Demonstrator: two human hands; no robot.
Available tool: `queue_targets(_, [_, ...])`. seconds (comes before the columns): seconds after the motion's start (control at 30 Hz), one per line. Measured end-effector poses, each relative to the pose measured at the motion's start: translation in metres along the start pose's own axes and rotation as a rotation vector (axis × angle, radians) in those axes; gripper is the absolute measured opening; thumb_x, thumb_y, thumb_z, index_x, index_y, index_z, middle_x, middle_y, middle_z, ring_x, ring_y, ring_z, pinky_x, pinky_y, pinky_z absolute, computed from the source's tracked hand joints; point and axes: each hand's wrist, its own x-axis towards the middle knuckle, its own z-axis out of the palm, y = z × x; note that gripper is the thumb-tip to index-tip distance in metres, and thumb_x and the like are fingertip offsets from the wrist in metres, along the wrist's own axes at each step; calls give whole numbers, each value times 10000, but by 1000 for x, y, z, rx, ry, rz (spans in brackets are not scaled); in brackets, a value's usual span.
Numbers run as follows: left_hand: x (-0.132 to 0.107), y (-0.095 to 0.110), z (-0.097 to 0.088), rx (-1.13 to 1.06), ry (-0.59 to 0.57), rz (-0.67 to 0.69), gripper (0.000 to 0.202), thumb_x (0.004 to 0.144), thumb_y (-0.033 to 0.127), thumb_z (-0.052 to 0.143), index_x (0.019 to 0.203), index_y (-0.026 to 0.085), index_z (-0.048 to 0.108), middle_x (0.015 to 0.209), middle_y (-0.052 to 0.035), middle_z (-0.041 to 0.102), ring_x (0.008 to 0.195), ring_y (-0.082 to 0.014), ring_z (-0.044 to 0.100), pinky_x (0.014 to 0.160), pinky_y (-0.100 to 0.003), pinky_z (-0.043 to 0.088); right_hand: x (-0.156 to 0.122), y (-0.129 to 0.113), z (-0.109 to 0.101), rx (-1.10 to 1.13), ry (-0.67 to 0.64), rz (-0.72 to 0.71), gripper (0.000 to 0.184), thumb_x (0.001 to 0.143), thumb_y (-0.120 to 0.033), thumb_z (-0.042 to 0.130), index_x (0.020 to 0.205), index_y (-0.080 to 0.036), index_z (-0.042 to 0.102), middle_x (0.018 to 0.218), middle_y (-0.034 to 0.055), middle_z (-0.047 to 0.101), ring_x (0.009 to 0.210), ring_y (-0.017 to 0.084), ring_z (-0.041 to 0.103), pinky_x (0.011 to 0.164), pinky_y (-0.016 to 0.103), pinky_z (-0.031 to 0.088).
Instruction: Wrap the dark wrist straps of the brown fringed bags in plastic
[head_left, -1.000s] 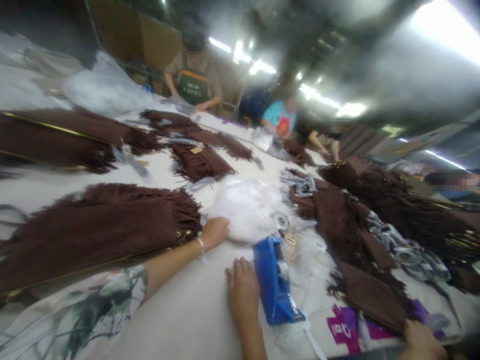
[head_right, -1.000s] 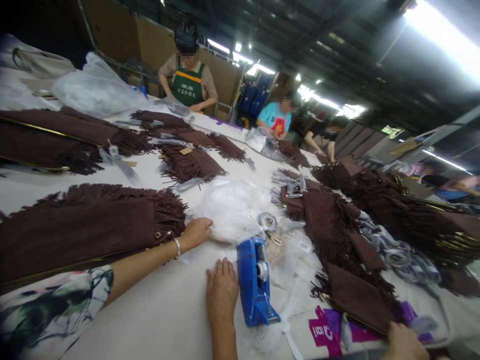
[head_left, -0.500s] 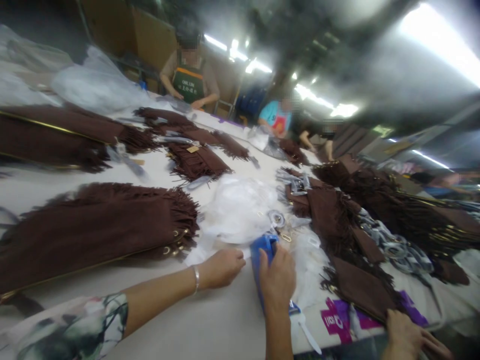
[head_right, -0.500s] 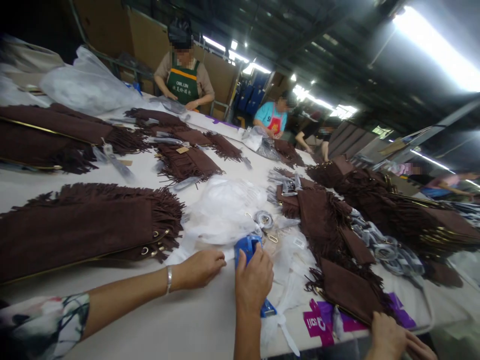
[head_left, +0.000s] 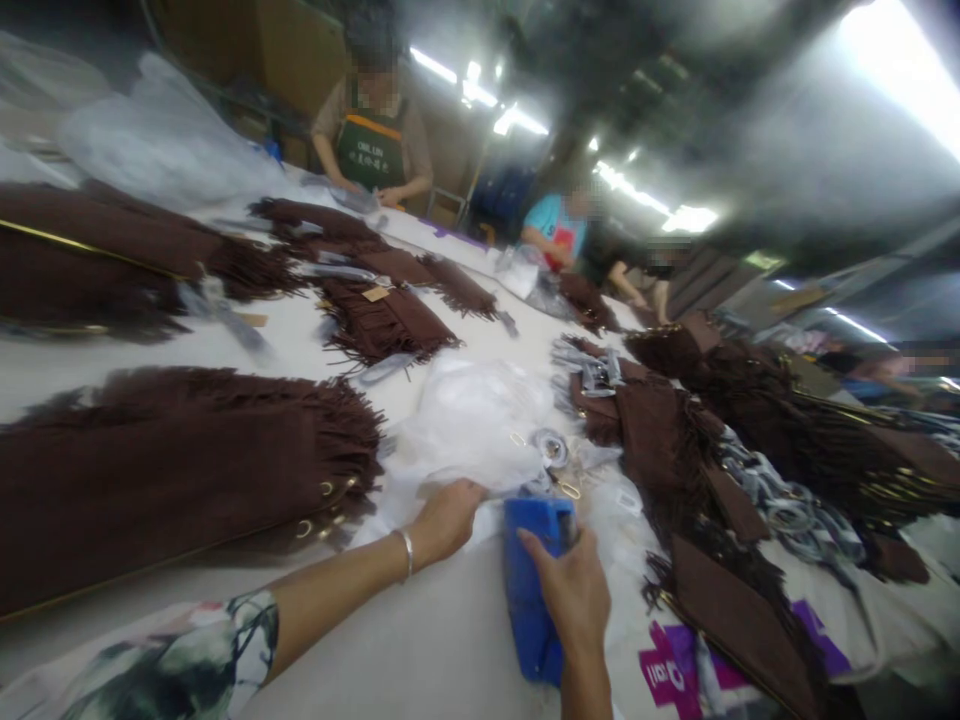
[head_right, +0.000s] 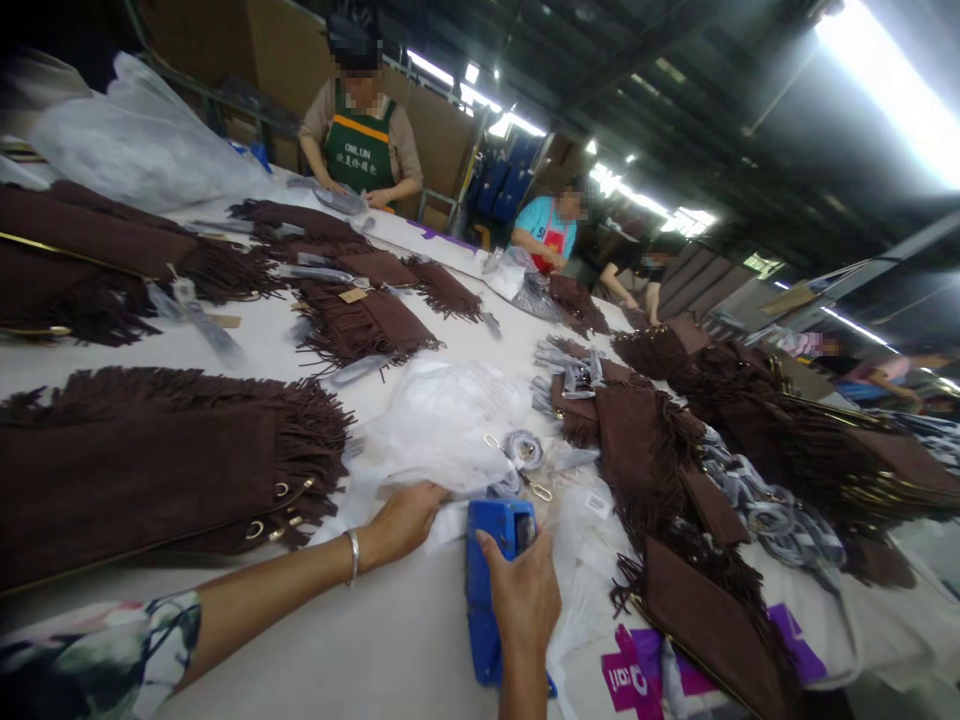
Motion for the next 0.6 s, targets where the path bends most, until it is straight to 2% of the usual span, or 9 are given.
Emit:
queue_targets(0.1, [-3,0,8,59,16,22,241,892,151,447,1078,160,601,1024,-139,663,956,-275,632,843,-388,500,0,16,-14,62,43,149,860,682,-802,529,1263,-171,469,1087,167,663,973,367,638,807,438,475])
queue_targets(0.2, [-6,4,19,104,-29,118,183,898,220,489,1033,165,598,981,-126,670,918,-288,636,808,-398,515,0,28,-23,114,114,252,879,636,-828,550,1233,-184,502,1103,161,660,985,371,626,816,447,475])
queue_targets(0.33, [-2,12,32,96,-31,214,325,880,210,531,1202,165,528,1145,-141,637,1032,-286,609,882,-390,503,0,34,-25,177,174,302,862,627,-809,583,1218,-184,522,1107,157,654,996,369,618,833,452,469])
queue_targets(0.47, [10,18,38,133,36,122,377,914,201,473,1288,155,469,1210,-171,611,1114,-291,581,962,-416,459,-2,35,-23,205,185,323,859,630,-798,590,1228,-185,521,1103,156,654,980,374,620,838,464,461])
queue_targets(0.6, [21,30,51,155,131,63,499,884,352,572,1314,139,438,1258,-198,579,1209,-324,518,1026,-434,402,-3,37,-23,244,184,324,868,629,-790,599,1246,-186,512,1097,154,658,992,374,614,834,457,458])
